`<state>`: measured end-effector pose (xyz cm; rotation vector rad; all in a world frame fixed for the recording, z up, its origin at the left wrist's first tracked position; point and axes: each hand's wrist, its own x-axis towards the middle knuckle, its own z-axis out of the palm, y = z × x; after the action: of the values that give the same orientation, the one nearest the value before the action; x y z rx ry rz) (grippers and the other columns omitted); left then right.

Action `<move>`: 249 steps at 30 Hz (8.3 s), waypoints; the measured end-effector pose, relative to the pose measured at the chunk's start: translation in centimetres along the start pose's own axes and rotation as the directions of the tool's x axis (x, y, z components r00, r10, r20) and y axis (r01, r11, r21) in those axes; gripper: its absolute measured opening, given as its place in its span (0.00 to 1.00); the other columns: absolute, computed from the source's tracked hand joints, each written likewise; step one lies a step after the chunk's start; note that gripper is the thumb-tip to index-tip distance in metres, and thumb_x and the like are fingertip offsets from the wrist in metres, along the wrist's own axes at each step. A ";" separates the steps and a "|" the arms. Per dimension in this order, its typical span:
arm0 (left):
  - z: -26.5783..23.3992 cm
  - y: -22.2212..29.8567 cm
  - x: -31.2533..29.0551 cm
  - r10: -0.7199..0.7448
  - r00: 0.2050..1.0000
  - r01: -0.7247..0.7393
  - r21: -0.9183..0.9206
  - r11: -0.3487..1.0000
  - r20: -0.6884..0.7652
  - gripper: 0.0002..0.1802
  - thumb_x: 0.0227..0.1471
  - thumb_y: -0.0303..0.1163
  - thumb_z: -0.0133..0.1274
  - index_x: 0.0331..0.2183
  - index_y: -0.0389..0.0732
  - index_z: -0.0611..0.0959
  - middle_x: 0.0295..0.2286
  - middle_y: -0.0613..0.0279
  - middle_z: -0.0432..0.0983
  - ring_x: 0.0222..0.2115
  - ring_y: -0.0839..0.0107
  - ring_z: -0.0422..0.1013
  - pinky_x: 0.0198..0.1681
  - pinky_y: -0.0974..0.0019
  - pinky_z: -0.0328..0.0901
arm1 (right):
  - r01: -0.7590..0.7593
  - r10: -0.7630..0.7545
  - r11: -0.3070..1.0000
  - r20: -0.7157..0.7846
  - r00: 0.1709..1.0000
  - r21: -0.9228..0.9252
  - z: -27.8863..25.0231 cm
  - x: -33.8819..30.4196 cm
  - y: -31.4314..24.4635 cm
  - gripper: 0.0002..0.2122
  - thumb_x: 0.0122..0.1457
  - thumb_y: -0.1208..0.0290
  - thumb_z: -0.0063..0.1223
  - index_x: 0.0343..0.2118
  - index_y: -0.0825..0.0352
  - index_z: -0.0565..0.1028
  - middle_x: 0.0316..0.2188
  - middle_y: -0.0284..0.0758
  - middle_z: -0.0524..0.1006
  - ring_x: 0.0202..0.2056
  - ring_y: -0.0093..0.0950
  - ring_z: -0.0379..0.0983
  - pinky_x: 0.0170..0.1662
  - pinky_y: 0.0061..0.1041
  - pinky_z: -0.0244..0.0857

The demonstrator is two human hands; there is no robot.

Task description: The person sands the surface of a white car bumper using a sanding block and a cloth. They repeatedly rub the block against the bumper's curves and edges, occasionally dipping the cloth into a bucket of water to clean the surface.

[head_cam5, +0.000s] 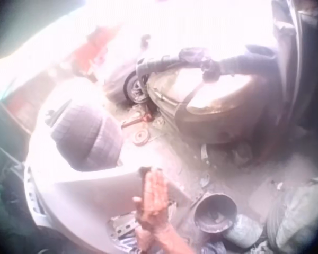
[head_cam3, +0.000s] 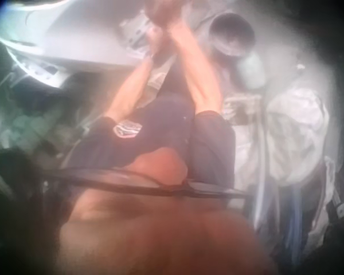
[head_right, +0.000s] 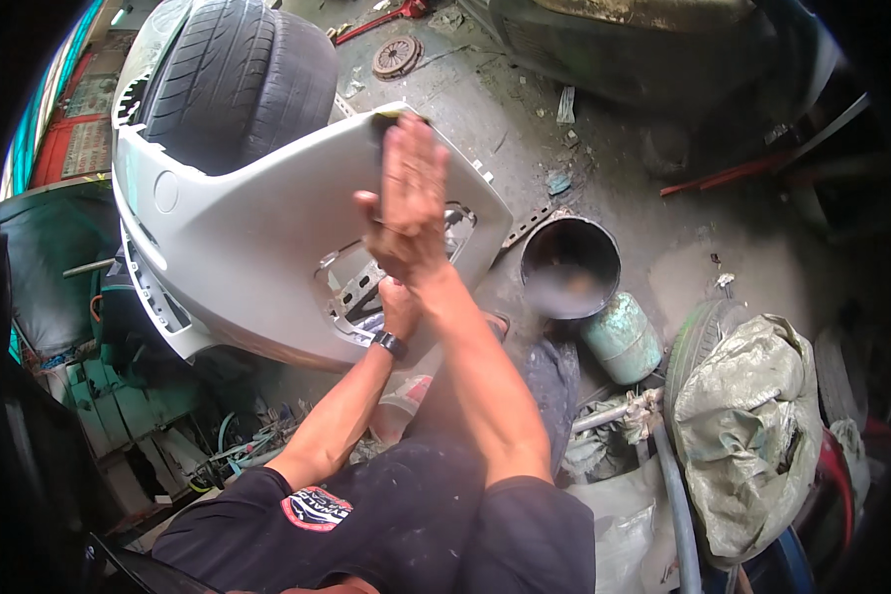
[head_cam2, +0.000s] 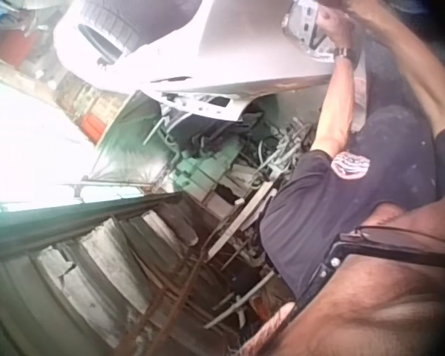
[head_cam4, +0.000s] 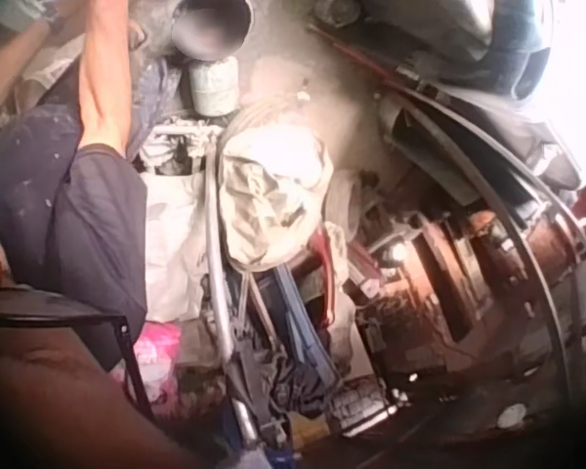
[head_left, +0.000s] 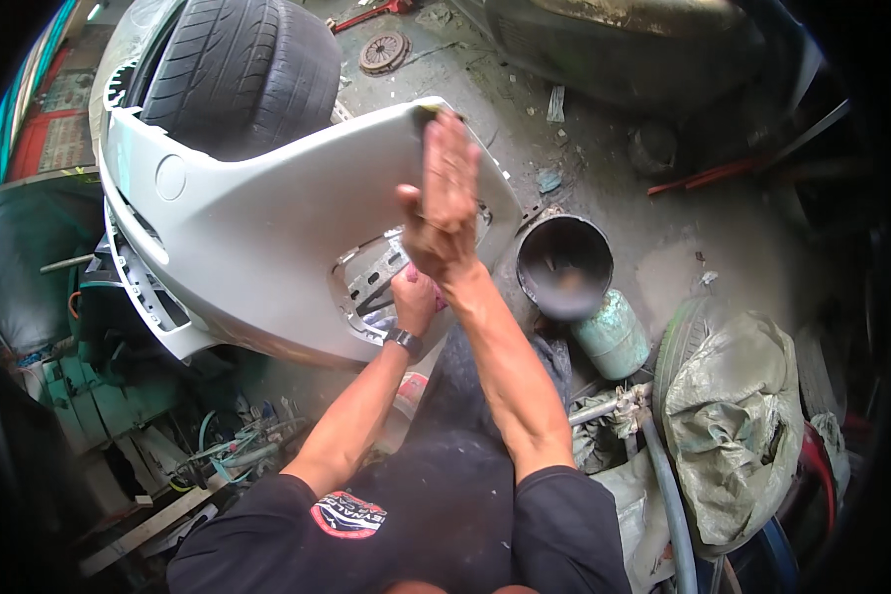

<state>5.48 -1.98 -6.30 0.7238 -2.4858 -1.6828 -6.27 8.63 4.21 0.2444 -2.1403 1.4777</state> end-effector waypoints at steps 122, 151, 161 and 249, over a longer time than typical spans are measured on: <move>0.0 0.5 -0.7 -0.165 0.986 0.165 0.003 0.986 -0.019 0.29 0.64 0.49 0.52 0.23 0.31 0.79 0.16 0.63 0.72 0.21 0.77 0.67 0.27 0.62 0.65 | 0.588 -0.527 0.804 0.564 0.635 0.090 -2.2 4.5 1.3 0.39 0.64 0.46 0.44 0.69 0.72 0.51 0.70 0.51 0.51 0.72 0.43 0.44 0.73 0.44 0.31; -0.2 -0.2 0.0 -0.103 0.991 0.108 0.054 0.993 -0.084 0.29 0.63 0.50 0.53 0.24 0.30 0.80 0.15 0.58 0.71 0.20 0.74 0.62 0.27 0.60 0.64 | 0.137 -0.120 0.990 0.310 0.943 -0.036 -5.6 -1.3 5.3 0.27 0.71 0.60 0.38 0.68 0.71 0.57 0.69 0.50 0.55 0.70 0.46 0.50 0.70 0.48 0.41; 0.4 -0.1 0.1 -0.025 0.999 0.024 -0.044 0.999 -0.029 0.29 0.64 0.44 0.54 0.18 0.32 0.75 0.12 0.66 0.66 0.17 0.80 0.60 0.21 0.63 0.59 | 0.228 -0.202 0.971 0.253 0.946 -0.076 -0.6 -0.3 -0.1 0.32 0.70 0.54 0.36 0.70 0.72 0.49 0.71 0.52 0.48 0.72 0.48 0.41 0.72 0.48 0.29; -0.1 2.3 -0.2 -0.097 0.994 0.097 -0.001 0.995 -0.050 0.27 0.64 0.46 0.53 0.21 0.34 0.81 0.14 0.69 0.72 0.16 0.81 0.64 0.20 0.68 0.61 | 0.065 -0.057 0.988 0.061 0.996 -0.139 -4.5 3.5 1.8 0.21 0.70 0.73 0.38 0.64 0.74 0.63 0.65 0.52 0.63 0.66 0.47 0.58 0.68 0.46 0.51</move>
<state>4.87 -1.33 -4.22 0.8898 -2.4559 -1.6716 -8.61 13.93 5.72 0.3012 -2.2511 1.2928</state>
